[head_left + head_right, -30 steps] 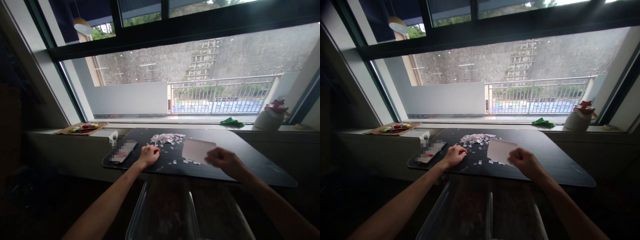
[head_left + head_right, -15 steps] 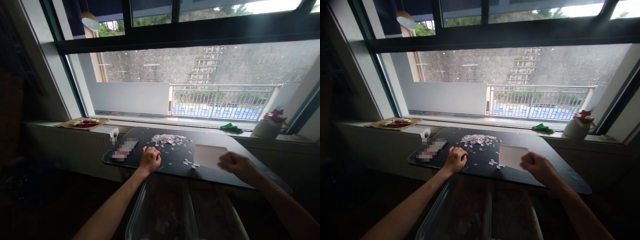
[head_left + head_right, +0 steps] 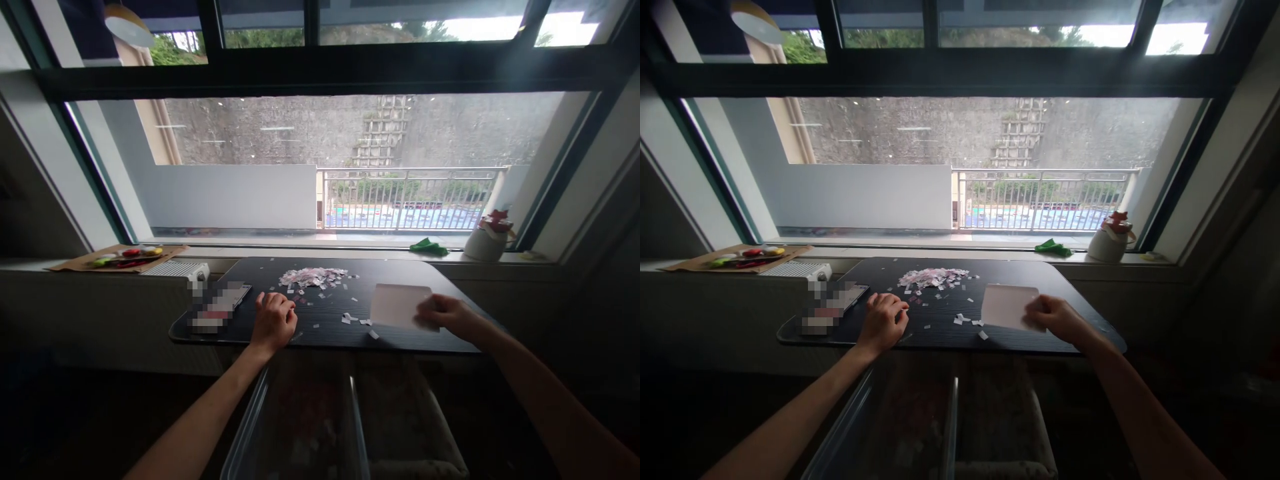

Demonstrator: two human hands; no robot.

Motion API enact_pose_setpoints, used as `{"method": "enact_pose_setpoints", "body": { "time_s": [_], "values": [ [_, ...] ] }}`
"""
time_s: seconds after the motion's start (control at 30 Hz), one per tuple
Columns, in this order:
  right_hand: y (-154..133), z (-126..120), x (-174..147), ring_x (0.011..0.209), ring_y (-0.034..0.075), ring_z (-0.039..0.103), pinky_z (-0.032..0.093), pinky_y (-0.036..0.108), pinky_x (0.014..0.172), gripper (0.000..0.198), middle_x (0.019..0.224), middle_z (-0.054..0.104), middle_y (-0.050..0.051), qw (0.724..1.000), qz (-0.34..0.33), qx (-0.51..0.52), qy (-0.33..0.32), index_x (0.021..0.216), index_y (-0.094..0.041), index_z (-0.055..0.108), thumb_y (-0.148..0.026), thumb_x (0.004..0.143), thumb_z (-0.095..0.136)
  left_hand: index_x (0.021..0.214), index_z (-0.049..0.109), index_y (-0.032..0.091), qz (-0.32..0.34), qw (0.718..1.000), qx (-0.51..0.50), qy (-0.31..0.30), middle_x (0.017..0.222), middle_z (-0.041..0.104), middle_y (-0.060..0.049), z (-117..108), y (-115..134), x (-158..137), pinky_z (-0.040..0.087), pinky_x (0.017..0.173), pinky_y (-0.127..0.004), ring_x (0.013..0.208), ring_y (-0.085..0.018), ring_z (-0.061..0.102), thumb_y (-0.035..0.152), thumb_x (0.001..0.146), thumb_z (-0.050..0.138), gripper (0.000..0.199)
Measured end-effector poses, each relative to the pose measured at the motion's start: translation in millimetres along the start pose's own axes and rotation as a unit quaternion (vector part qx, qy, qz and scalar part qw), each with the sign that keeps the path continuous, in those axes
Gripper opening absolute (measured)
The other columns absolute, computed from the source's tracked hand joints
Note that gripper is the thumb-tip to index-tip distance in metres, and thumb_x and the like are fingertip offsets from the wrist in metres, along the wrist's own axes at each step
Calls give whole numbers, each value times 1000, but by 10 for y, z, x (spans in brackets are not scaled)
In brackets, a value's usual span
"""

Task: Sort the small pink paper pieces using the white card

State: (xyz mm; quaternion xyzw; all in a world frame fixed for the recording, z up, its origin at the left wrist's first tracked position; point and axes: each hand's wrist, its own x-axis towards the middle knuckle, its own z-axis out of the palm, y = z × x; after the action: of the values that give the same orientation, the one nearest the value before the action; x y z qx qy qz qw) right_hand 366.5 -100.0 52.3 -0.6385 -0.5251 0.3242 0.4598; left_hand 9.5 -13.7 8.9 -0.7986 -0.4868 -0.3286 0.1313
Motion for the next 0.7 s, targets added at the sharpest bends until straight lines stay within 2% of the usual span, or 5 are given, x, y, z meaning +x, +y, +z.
{"method": "enact_pose_setpoints", "body": {
  "time_s": [0.13,0.27,0.47,0.7],
  "values": [
    [20,-9,68,60,17,63,47,27,55,28,63,68,2,999,35,-4,31,67,-18,62,-34,49,76,82,65,20,6,1000,6,18,85,62,-6,-17,-2,-4,26,104,-51,96,-24,53,17,77,47,19],
    [37,72,57,59,14,62,47,24,56,20,61,68,-1,996,79,34,-13,67,-17,63,-23,50,72,82,65,20,9,1000,9,20,85,63,-6,-12,-10,-6,26,103,-50,95,-24,54,17,77,47,19],
    [25,94,-53,49,10,55,39,22,46,18,56,63,-4,992,88,14,-85,65,-16,61,-24,51,69,80,65,21,11,1000,6,20,83,64,-6,-3,-17,-10,26,103,-51,94,-25,54,19,77,46,20],
    [27,66,-136,50,10,55,38,22,48,22,58,64,-4,991,88,30,-99,66,-16,61,-27,49,70,79,66,20,5,1000,-1,16,83,65,-6,-10,-14,-4,26,102,-52,94,-25,54,19,77,46,20]
  ]
}}
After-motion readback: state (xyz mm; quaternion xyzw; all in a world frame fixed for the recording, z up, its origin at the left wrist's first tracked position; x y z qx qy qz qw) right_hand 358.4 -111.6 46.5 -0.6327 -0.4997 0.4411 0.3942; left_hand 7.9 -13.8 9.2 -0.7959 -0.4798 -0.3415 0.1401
